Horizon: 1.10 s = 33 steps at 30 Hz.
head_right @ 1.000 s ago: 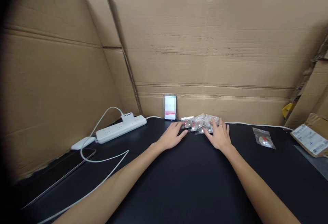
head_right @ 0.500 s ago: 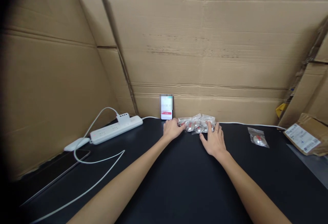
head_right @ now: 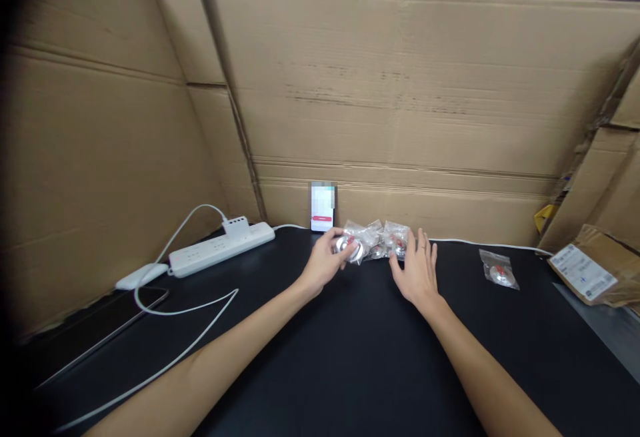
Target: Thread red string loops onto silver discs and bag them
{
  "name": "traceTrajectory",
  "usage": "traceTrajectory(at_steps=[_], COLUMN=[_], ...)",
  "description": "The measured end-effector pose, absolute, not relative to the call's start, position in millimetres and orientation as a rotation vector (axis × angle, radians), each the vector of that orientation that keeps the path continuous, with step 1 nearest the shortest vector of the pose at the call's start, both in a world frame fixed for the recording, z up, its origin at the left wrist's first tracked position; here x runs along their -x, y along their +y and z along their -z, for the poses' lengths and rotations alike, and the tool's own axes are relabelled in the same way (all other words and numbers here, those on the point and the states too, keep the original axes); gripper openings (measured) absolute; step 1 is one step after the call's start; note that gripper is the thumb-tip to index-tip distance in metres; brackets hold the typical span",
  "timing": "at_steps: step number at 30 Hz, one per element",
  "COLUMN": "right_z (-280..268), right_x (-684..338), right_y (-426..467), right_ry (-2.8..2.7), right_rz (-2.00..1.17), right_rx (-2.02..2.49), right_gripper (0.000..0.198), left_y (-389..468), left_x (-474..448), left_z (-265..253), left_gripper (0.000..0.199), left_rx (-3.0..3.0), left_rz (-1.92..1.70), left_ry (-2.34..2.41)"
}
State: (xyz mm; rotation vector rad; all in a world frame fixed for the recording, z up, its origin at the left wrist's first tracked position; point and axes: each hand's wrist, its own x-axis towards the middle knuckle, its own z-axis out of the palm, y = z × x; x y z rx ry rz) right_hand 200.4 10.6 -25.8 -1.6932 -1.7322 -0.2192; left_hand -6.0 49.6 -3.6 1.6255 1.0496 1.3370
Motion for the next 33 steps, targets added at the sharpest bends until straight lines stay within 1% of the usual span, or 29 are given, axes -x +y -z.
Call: traceTrajectory(at_steps=[2,4,8,10,14,17,20,24,26,29,30,33], right_z=[18.9,14.1,13.2,14.4,14.4,11.8,10.7,14.6,15.6,10.8,7.7,-1.4], right_x=[-196.2,-191.7,-185.6,-184.4,-183.7,-184.2,-185.8,-188.0,-188.7,-189.3,-189.4,-189.3], right_y=[3.1,-8.1,-32.5,-39.6,-39.4,-34.2,-30.4,-27.6,-28.0,-32.1,-34.1,-39.8], right_ry=[-1.704,-1.760,-1.747,-1.671,-1.596,-1.551,-1.567,-1.634,-1.672,-1.713,-1.716,-1.722], right_rz=[0.247,0.103,-0.295,-0.381,-0.551,-0.746,-0.819,-0.817,-0.754,-0.443,-0.314,-0.045], right_rx=[1.495,1.287,1.124,1.110,1.078,1.042,1.016,1.031,1.066,1.111,1.116,1.131], right_gripper=[0.046,0.036,0.029,0.030,0.018,0.024,0.032,0.043,0.044,0.028,0.027,0.039], left_y=[39.9,32.3,26.5,25.3,18.9,13.8,12.3,12.2,12.3,13.9,14.7,14.8], left_x=[0.3,-4.6,-8.0,-7.3,-5.7,-5.7,-5.6,-5.9,-6.7,-8.3,-8.7,-9.3], left_z=[4.2,4.1,1.1,-2.7,-13.0,-17.4,-17.7,-18.8,-19.6,-17.4,-15.6,-9.2], left_gripper=[0.039,0.036,0.030,0.030,0.025,0.023,0.024,0.027,0.029,0.028,0.026,0.020], left_rx=[-1.606,-1.649,-1.726,-1.753,-1.786,-1.693,-1.556,-1.433,-1.416,-1.459,-1.492,-1.659], left_rz=[-1.192,-1.116,-1.123,-1.129,-1.006,-0.944,-0.887,-0.798,-0.787,-0.848,-0.870,-0.878], left_ry=[0.909,0.825,0.729,0.717,0.649,0.593,0.545,0.539,0.548,0.621,0.659,0.745])
